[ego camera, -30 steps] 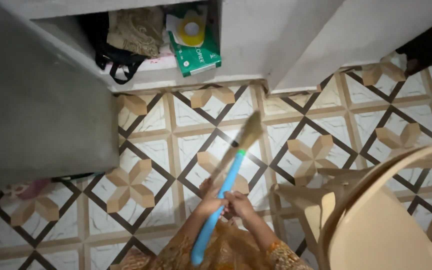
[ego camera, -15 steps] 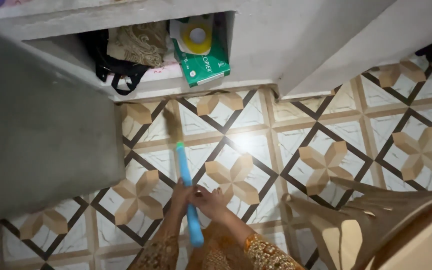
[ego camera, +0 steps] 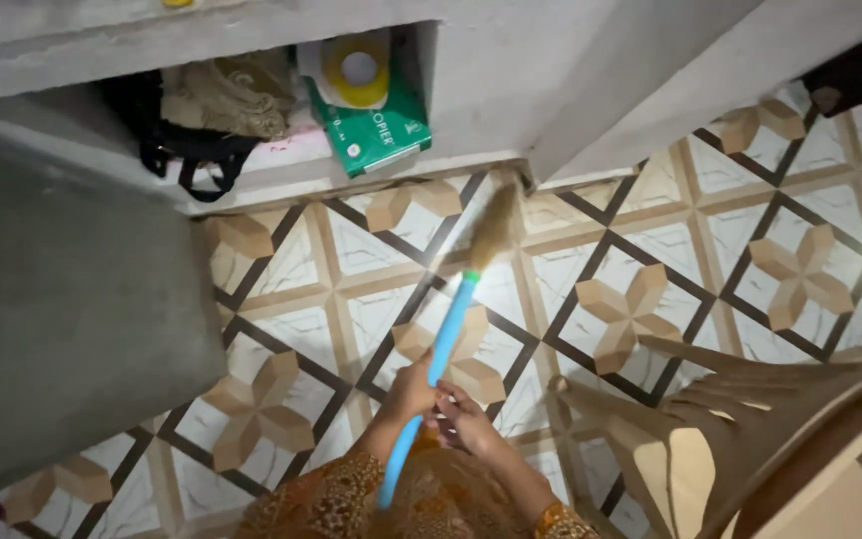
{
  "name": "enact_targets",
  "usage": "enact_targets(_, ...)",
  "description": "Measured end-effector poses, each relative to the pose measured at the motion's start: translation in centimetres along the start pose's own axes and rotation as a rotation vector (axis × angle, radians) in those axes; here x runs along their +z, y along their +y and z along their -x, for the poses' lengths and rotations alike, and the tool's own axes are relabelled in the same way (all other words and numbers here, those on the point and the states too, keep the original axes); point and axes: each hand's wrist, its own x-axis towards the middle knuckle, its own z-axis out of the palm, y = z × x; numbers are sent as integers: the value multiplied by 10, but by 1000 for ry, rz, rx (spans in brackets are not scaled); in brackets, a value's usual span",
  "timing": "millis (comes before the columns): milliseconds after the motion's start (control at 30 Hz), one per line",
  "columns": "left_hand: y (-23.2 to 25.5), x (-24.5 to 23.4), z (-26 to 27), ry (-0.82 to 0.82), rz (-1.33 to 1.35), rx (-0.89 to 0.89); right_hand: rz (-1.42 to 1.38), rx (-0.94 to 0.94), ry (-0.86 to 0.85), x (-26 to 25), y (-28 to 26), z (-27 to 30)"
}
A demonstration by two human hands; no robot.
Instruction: Sweeping the floor of a room with a broom.
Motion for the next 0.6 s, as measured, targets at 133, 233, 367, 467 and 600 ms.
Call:
enact_targets(133, -2, -7, -64, 149, -398, 125, 11, -95, 54, 20, -47, 5)
enact_targets(233, 18, -9, -99, 161, -628, 150, 65, -111, 178, 17, -71, -10)
enact_targets(367, -12, 7, -124, 108, -816, 301, 335, -248, 257, -7, -66, -21)
enact_targets(467, -8, 8, -53, 48, -419, 282, 591, -253, 291, -28, -35, -24)
enact_targets(600, -30, -15, 3, -10, -321, 360, 594, -270, 300, -12, -49, 8)
